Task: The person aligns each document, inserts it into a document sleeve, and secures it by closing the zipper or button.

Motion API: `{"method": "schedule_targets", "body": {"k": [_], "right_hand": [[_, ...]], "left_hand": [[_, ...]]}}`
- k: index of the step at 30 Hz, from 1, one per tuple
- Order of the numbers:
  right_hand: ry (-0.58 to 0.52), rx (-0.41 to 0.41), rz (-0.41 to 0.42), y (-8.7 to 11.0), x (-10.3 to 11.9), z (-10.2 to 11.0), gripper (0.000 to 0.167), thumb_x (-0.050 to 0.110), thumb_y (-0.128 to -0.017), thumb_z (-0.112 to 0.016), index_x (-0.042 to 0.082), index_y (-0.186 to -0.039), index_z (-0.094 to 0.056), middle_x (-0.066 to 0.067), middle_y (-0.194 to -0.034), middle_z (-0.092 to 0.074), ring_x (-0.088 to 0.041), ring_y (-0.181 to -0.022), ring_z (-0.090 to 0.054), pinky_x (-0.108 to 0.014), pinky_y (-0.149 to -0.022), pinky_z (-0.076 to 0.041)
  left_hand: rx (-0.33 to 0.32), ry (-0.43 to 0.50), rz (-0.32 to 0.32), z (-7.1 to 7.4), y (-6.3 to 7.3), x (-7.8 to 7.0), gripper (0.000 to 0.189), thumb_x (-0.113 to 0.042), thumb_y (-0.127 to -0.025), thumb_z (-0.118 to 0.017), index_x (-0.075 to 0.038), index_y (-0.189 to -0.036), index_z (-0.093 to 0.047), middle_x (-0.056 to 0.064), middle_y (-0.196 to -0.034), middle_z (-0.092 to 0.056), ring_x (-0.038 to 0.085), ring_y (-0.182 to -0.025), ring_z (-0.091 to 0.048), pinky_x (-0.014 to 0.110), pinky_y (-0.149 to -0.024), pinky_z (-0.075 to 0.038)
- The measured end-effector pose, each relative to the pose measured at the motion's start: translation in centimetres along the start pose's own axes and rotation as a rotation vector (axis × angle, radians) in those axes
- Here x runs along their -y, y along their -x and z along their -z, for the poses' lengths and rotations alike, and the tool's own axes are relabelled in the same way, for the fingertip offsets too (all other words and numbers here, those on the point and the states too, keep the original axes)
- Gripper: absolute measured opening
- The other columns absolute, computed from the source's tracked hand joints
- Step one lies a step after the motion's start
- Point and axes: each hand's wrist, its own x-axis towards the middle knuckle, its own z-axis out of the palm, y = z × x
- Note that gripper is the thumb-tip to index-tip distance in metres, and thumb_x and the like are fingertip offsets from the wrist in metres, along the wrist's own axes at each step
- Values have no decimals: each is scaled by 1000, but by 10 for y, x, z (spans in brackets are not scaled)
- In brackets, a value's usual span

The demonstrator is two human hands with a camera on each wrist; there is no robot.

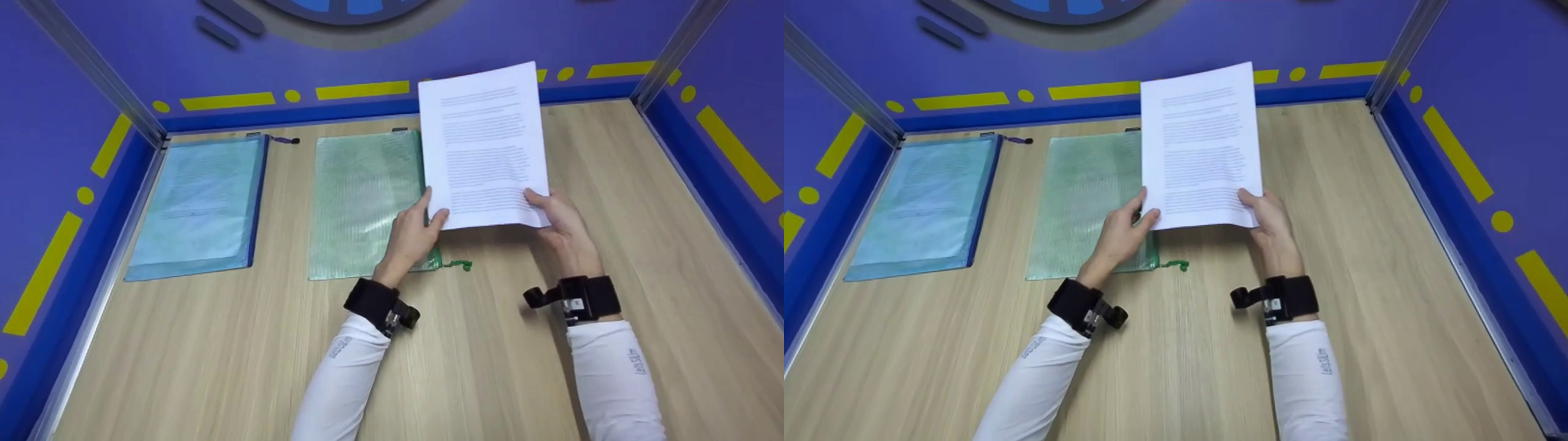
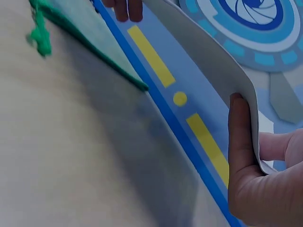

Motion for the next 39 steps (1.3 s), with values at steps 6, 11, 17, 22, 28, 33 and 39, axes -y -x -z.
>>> {"method": "schedule_targets", "body": {"k": [6, 11, 17, 22, 28, 33, 39], "right_hand": [[26, 19, -15, 2, -13, -21, 11, 8, -101, -52, 6, -112, -51, -1, -85, -74, -10, -80, -70, -23, -71, -56], [81, 27, -29, 3, -23, -31, 17, 10, -101, -52, 5, -118, -48, 1, -86, -74, -10, -82, -71, -22, -72, -56], [186, 52, -17, 2, -33, -38, 21, 12, -102, -51, 5, -121, -48, 2, -89, -75, -9, -85, -71, -23, -74, -57], [337, 28, 6, 1, -37, -39, 32, 12, -101, -54, -1, -129, -47, 5, -87, -74, -8, -84, -70, -22, -75, -55], [512, 5, 35, -1, -37, -39, 49, 13, -99, -57, -5, -142, -42, 9, -90, -71, -6, -87, -68, -21, -76, -54], [545, 34, 41, -3, -32, -35, 55, 25, -104, -50, 3, -152, -35, 5, -111, -65, -7, -103, -61, -20, -84, -51], [560, 79, 26, -3, -28, -30, 53, 17, -106, -42, 3, -155, -28, 3, -114, -66, -7, -103, -64, -21, -85, -52]], "left_hand": [[-108, 228, 39, 10, 4, 14, 63, -26, -101, -56, -1, -153, -31, 18, -144, -55, 18, -113, -66, 31, -97, -53], [-133, 396, 105, 16, 7, 22, 53, -21, -101, -56, -3, -149, -41, 16, -136, -63, 23, -118, -66, 34, -94, -57], [-117, 590, 229, 23, 11, 26, 37, -19, -103, -51, -8, -139, -54, 14, -121, -71, 20, -102, -71, 30, -79, -58], [-87, 692, 322, 26, 13, 29, 37, -16, -104, -47, -11, -141, -51, 10, -121, -71, 17, -101, -71, 28, -77, -58], [-77, 742, 350, 27, 15, 33, 38, -8, -103, -43, -9, -141, -48, 13, -123, -69, 18, -102, -71, 28, -77, -58], [-75, 753, 346, 25, 17, 34, 38, -6, -103, -42, -7, -141, -47, 15, -126, -68, 20, -103, -71, 28, -77, -58], [-53, 719, 339, 23, 18, 32, 39, -6, -103, -42, -7, -142, -46, 13, -129, -67, 19, -103, -71, 27, -76, -58]]}}
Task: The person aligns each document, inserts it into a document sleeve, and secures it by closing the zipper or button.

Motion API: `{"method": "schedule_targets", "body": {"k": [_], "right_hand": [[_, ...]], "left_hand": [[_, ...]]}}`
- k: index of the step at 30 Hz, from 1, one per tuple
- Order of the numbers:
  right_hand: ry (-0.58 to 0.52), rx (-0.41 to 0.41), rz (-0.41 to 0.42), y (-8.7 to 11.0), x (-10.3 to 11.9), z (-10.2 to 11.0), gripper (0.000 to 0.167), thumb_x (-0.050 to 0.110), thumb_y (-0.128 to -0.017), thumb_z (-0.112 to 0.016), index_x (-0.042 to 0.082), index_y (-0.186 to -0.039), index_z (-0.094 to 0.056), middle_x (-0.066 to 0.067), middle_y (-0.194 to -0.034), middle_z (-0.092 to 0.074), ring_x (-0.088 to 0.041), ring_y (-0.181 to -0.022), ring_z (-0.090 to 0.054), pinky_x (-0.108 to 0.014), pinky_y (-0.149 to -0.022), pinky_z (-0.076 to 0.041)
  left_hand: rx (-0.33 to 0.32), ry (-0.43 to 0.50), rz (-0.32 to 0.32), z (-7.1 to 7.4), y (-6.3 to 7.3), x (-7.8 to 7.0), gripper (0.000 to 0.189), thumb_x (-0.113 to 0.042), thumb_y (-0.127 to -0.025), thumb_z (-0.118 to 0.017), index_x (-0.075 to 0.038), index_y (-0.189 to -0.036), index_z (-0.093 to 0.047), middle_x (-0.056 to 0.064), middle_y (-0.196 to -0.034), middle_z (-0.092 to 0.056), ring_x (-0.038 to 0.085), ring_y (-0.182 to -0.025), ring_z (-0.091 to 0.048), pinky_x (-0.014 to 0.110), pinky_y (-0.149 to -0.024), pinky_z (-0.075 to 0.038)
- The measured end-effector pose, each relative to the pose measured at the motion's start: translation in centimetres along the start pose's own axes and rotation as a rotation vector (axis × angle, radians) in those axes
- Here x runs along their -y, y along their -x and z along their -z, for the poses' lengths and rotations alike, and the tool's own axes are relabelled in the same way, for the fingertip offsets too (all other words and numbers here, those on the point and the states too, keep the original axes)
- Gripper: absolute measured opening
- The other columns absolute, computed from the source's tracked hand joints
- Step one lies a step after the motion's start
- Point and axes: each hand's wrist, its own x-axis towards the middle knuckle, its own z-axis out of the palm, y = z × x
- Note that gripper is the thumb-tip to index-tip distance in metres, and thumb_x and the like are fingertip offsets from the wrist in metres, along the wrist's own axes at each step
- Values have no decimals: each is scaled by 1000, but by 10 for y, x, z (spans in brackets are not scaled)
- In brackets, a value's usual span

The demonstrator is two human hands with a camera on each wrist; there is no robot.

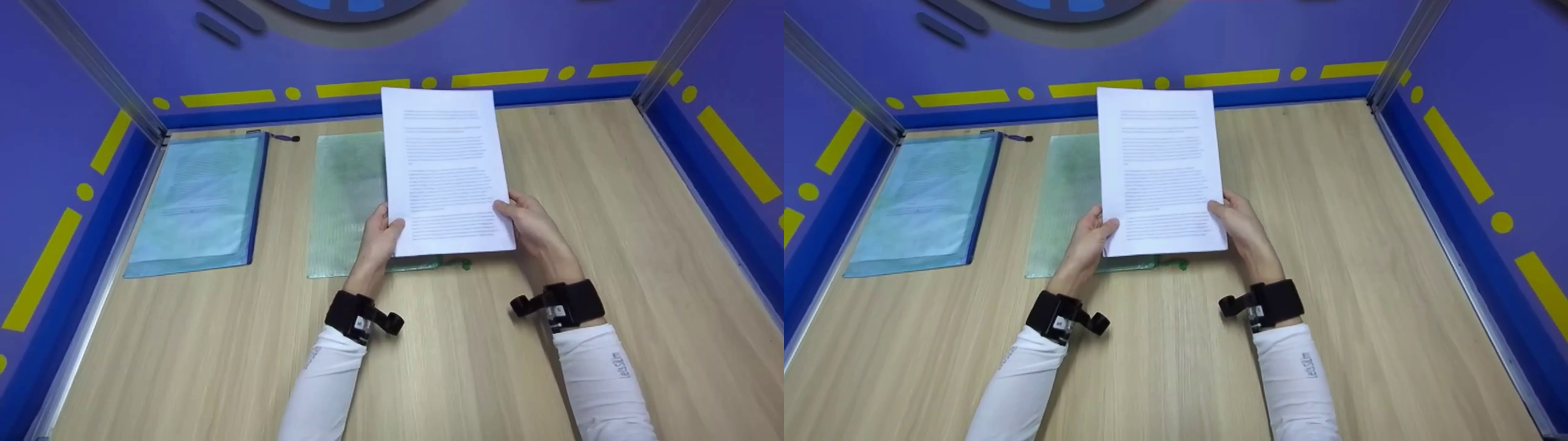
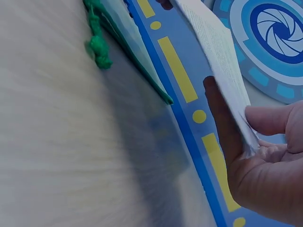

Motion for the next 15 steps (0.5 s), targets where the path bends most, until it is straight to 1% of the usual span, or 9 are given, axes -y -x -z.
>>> {"method": "schedule_targets", "body": {"k": [6, 9, 11, 13, 15], "right_hand": [[-12, -31, 22, 1, 0, 5, 52, 11, -104, -44, 0, -153, -30, 8, -102, -71, -5, -95, -68, -20, -80, -54], [-46, -47, 38, 1, -2, 7, 51, 10, -104, -45, -2, -152, -32, 10, -97, -72, -5, -91, -69, -20, -77, -54], [-85, -51, 44, 1, -2, 10, 51, 9, -103, -46, -4, -151, -32, 10, -93, -73, -5, -87, -69, -20, -75, -54], [-117, -59, 50, 1, -3, 13, 51, 9, -103, -46, -6, -150, -31, 10, -91, -74, -4, -85, -69, -20, -73, -54], [-143, -69, 50, 1, -4, 17, 52, 9, -103, -46, -6, -151, -30, 10, -91, -74, -4, -85, -69, -21, -73, -54]], "left_hand": [[6, -44, 13, 0, -2, -1, 37, -7, -102, -47, -7, -138, -50, 14, -120, -70, 16, -91, -71, 25, -69, -56], [19, -91, -15, 2, -2, -2, 35, -11, -102, -51, -5, -136, -53, 16, -118, -70, 16, -91, -70, 25, -71, -56], [28, -154, -48, 4, -2, -2, 35, -17, -102, -53, -4, -134, -56, 16, -118, -70, 17, -95, -69, 27, -76, -56], [35, -243, -93, 6, -2, -2, 36, -24, -102, -55, -4, -132, -59, 15, -120, -70, 19, -103, -69, 30, -84, -57], [37, -356, -138, 9, -2, -3, 39, -30, -102, -54, -5, -131, -61, 14, -123, -69, 21, -111, -68, 34, -93, -56]]}}
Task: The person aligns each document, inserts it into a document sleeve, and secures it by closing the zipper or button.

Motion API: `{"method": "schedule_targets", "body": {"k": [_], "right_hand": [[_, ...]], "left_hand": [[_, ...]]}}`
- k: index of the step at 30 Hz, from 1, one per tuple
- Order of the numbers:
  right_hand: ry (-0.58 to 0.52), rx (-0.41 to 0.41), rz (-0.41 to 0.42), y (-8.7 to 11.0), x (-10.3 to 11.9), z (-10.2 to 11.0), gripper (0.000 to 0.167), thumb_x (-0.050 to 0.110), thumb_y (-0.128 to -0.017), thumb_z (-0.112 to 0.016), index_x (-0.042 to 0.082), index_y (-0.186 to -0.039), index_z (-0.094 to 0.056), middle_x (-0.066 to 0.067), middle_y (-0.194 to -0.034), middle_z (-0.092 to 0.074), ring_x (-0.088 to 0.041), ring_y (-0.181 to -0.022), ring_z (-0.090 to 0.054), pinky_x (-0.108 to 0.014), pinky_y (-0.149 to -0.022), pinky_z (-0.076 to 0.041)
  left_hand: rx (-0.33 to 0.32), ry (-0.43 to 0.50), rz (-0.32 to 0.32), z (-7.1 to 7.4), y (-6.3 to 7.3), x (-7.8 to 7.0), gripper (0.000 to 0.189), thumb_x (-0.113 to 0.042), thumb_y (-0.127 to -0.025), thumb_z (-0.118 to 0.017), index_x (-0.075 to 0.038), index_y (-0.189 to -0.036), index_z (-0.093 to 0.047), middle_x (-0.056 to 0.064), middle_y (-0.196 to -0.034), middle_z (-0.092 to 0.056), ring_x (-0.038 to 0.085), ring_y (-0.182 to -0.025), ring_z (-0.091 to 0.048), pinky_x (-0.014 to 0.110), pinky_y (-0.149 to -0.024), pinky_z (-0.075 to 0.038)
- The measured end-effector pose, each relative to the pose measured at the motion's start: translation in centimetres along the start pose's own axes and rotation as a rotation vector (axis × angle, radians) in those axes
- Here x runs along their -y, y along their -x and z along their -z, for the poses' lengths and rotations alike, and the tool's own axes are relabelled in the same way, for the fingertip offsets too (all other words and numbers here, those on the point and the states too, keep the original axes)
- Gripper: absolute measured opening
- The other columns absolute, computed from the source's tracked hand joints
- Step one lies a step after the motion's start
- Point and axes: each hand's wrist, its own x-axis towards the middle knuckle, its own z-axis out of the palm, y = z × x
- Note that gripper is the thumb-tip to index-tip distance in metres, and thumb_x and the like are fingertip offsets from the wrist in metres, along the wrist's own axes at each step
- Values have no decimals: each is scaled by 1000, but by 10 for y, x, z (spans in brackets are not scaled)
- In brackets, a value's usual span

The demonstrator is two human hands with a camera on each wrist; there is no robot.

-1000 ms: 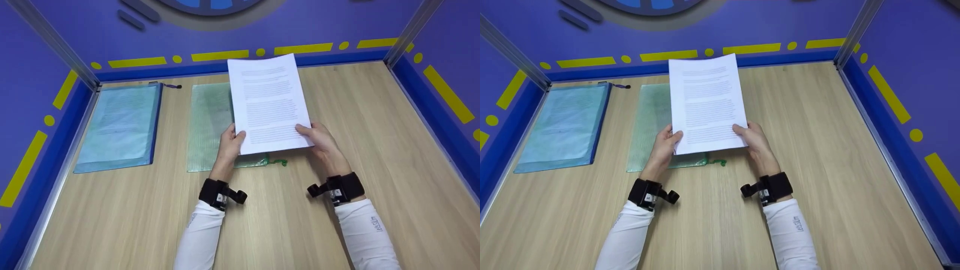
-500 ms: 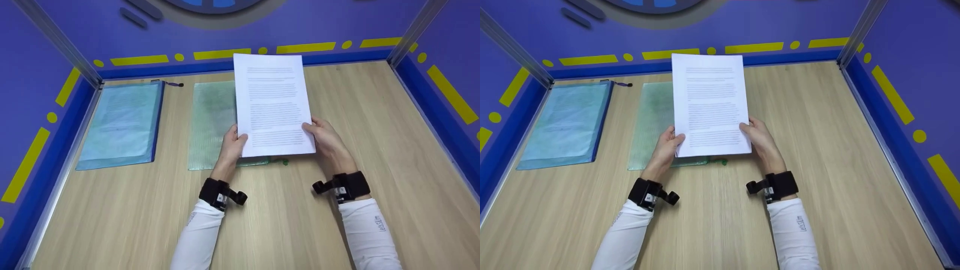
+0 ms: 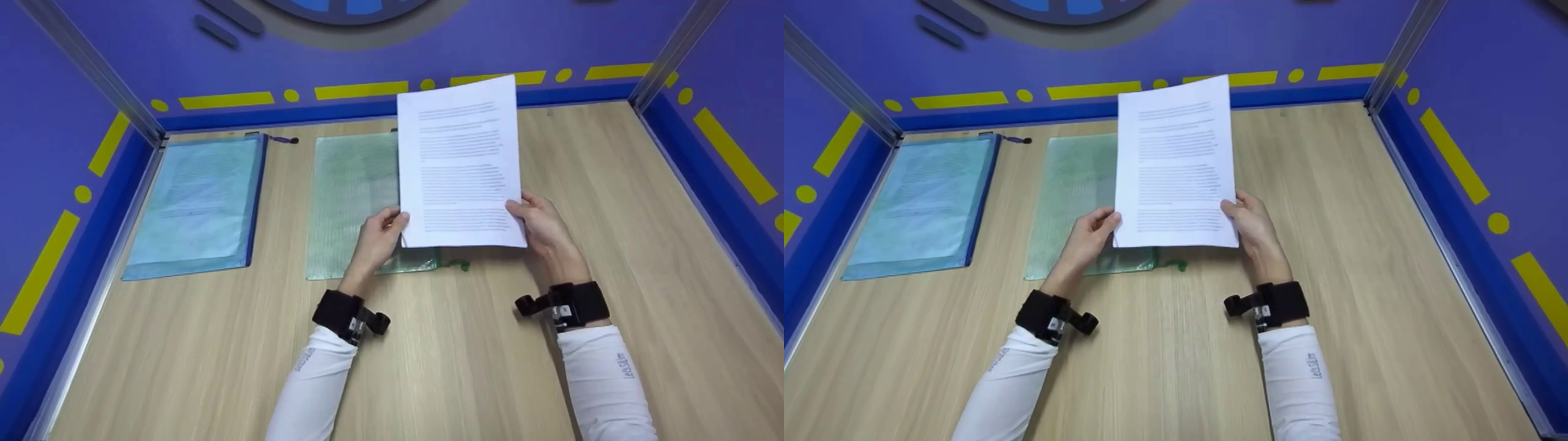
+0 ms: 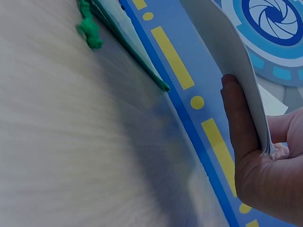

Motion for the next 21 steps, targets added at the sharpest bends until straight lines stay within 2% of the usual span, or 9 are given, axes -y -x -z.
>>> {"method": "schedule_targets", "body": {"k": [3, 6, 11, 15, 21], "right_hand": [[-27, -15, -4, 0, 0, 7, 53, 9, -103, -46, -4, -152, -28, 10, -93, -74, -4, -88, -69, -21, -74, -54], [-47, -23, -12, -1, -1, 13, 54, 9, -104, -45, -2, -153, -27, 10, -96, -73, -4, -90, -69, -21, -76, -54], [-65, -37, -16, -2, -3, 20, 52, 8, -103, -45, -2, -152, -29, 9, -98, -73, -5, -92, -69, -22, -77, -54], [-91, -44, -12, -2, -4, 23, 52, 8, -103, -45, -3, -151, -30, 9, -96, -74, -5, -90, -70, -22, -76, -54], [-131, -47, -2, -2, -4, 25, 52, 7, -103, -46, -4, -150, -29, 8, -92, -74, -6, -86, -70, -20, -75, -55]], "left_hand": [[-9, -203, -50, 4, 2, 2, 43, -34, -103, -52, -6, -134, -59, 12, -131, -66, 25, -121, -64, 39, -102, -52], [-8, -426, -69, 9, 4, 4, 44, -34, -103, -52, -7, -137, -57, 13, -137, -62, 29, -128, -58, 42, -108, -47], [71, -710, -39, 17, 8, 11, 52, -34, -101, -54, -6, -145, -49, 22, -153, -43, 39, -146, -36, 52, -119, -32], [145, -835, 17, 24, 10, 15, 60, -37, -100, -54, -9, -152, -39, 26, -160, -28, 46, -151, -20, 61, -121, -23], [184, -896, 46, 33, 11, 16, 59, -36, -99, -56, -11, -151, -42, 26, -161, -25, 47, -151, -19, 65, -119, -23]]}}
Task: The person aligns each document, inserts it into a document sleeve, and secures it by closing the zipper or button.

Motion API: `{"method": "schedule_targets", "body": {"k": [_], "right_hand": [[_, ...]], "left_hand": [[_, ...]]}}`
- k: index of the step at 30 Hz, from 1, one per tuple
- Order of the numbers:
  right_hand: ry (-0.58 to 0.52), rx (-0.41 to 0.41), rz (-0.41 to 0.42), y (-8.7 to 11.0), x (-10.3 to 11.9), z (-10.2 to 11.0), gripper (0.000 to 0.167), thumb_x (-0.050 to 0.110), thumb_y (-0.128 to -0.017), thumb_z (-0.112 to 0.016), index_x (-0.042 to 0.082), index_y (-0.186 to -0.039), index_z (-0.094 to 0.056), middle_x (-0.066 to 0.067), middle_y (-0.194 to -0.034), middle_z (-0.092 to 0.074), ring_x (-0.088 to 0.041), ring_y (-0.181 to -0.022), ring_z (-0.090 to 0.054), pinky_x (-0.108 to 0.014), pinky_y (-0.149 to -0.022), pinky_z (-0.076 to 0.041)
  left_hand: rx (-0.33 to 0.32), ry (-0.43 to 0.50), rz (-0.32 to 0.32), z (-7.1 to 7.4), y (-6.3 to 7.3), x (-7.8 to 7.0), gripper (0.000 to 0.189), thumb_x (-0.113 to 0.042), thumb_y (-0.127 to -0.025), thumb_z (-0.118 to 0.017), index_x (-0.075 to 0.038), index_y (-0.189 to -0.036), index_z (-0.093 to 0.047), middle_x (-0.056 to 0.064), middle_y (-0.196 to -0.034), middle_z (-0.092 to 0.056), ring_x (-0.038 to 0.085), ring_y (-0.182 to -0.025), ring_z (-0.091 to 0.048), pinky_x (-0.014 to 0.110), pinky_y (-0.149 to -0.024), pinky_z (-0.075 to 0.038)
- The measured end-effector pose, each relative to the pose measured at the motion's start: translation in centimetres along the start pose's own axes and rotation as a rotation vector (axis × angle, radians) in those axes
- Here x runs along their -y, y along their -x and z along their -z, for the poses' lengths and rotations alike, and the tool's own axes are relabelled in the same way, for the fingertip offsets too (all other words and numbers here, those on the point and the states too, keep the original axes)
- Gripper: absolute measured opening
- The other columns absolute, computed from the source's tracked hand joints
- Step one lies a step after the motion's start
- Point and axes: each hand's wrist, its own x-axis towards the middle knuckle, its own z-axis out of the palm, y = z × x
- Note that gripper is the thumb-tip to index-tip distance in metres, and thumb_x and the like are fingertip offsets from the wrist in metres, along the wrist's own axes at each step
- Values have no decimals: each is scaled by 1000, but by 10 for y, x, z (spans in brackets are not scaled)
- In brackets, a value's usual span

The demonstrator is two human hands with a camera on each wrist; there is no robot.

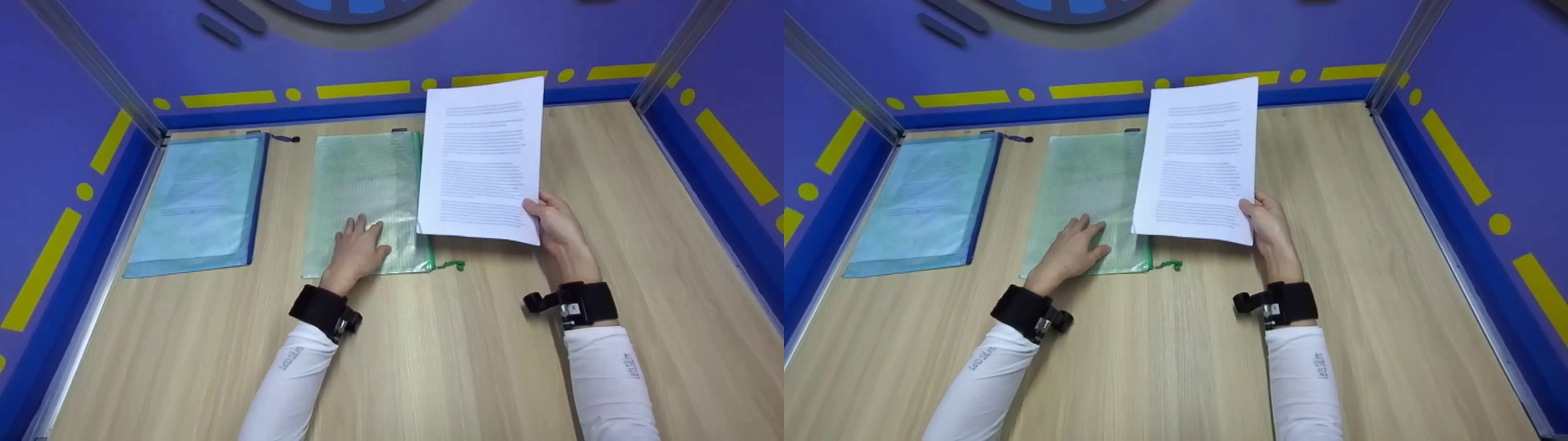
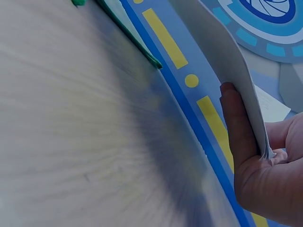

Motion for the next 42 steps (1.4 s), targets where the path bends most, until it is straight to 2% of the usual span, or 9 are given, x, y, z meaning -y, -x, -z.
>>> {"method": "schedule_targets", "body": {"k": [7, 12, 16, 21, 24, 27, 35, 42], "right_hand": [[-17, -9, 4, 0, 2, 4, 40, 6, -102, -47, -1, -140, -38, 7, -91, -75, -6, -84, -71, -21, -73, -56], [-19, -20, -4, 0, 2, 7, 45, 6, -102, -47, -3, -145, -35, 7, -90, -75, -6, -83, -70, -21, -73, -55], [-16, -13, -14, -1, 2, 8, 51, 6, -103, -45, -3, -150, -29, 7, -92, -75, -6, -85, -71, -21, -73, -56], [-10, -24, -30, -2, 1, 11, 51, 7, -103, -45, -3, -151, -28, 8, -92, -75, -6, -85, -71, -21, -73, -56], [-6, -38, -40, -3, 0, 14, 54, 8, -103, -45, -2, -153, -27, 8, -92, -75, -5, -85, -70, -21, -74, -56], [4, -57, -46, -2, -1, 16, 56, 8, -103, -45, -3, -154, -24, 9, -90, -74, -4, -85, -70, -20, -74, -55], [28, -85, -55, -3, -1, 22, 57, 8, -104, -43, -1, -156, -23, 10, -90, -72, -3, -85, -68, -19, -74, -54], [24, -84, -61, -3, -2, 24, 57, 8, -104, -43, 0, -156, -23, 10, -89, -73, -4, -84, -68, -20, -74, -54]], "left_hand": [[33, -23, -2, 10, -2, 8, 58, -36, -98, -57, -11, -149, -45, 25, -161, -27, 46, -150, -21, 66, -116, -26], [49, -44, 23, 14, -3, 12, 55, -35, -100, -54, -11, -148, -46, 23, -161, -28, 45, -150, -23, 65, -116, -29], [10, -66, 7, 15, -3, 9, 50, -33, -100, -54, -8, -143, -52, 23, -156, -37, 43, -146, -32, 62, -112, -36], [-86, -83, -55, 13, -5, -8, 37, -28, -99, -56, -2, -123, -65, 20, -133, -58, 39, -120, -57, 52, -95, -52], [-109, -107, -87, 12, -8, -21, 33, -28, -100, -57, 0, -112, -69, 19, -119, -63, 36, -107, -61, 48, -87, -55], [-102, -142, -104, 9, -13, -34, 34, -30, -100, -56, 0, -106, -71, 18, -114, -63, 34, -103, -62, 46, -84, -56], [-85, -185, -46, -2, -27, -58, 47, -42, -100, -54, 2, -102, -72, 18, -116, -62, 30, -104, -59, 40, -81, -57], [-124, -222, 3, -12, -34, -66, 49, -45, -97, -57, 1, -98, -72, 15, -114, -58, 28, -103, -56, 38, -76, -57]]}}
